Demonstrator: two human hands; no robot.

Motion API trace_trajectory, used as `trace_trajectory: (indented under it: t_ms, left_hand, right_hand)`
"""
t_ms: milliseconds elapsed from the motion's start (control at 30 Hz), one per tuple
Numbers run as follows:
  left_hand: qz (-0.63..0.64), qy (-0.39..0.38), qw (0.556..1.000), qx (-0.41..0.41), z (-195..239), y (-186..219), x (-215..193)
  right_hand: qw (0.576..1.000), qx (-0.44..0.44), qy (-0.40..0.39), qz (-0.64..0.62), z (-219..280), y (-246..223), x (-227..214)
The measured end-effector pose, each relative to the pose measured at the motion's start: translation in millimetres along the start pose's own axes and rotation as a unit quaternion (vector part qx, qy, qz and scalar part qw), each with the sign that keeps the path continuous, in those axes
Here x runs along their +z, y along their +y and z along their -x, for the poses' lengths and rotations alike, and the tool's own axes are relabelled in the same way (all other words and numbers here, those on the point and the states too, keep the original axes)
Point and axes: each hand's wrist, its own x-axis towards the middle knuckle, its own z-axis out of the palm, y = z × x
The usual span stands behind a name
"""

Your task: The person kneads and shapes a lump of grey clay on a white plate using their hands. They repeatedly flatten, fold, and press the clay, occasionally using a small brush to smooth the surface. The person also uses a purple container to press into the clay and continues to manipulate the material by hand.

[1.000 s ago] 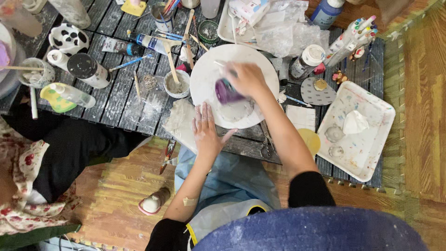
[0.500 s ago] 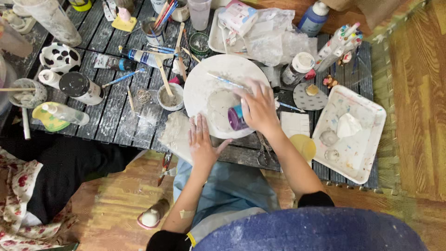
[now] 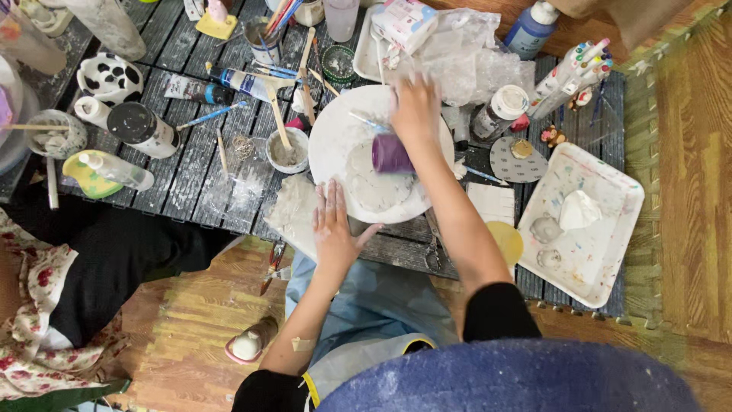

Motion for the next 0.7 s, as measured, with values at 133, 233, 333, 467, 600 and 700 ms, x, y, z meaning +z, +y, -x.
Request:
trace_trajectory:
  t_ms: [133, 233, 333, 467, 600, 700]
  left_hand:
    - [-0.014, -0.010, 1.000, 0.009, -3.9, -1.9, -9.3]
    - [-0.036, -0.025, 0.999, 0.027, -6.9, -4.6, -16.7]
    - [-0.101, -0.072, 0.991, 0.044, -8.4, -10.8, -24.5]
    - [-0.110, -0.244, 0.963, 0.027, -46.7, -35.6, -38.1]
    - [-0.016, -0.264, 0.964, -0.006, -91.5, -31.4, -41.2]
    - [-0.099, -0.263, 0.957, 0.073, -95.1, 3.0, -24.8]
  right_hand:
    - [0.984, -0.042, -0.056, -0.165, 110.4, -2.2, -63.4]
    - [0.986, -0.107, -0.079, -0.100, 160.9, -11.3, -109.2]
    - [0.975, -0.154, -0.056, -0.152, 183.3, -13.3, -139.5]
    - [0.974, -0.150, -0.102, -0.138, 180.9, -2.8, -146.9]
    - [0.983, -0.089, -0.102, -0.125, 178.6, 28.4, -156.6]
    - [0.992, 0.020, -0.041, -0.118, 178.9, 75.4, -169.8]
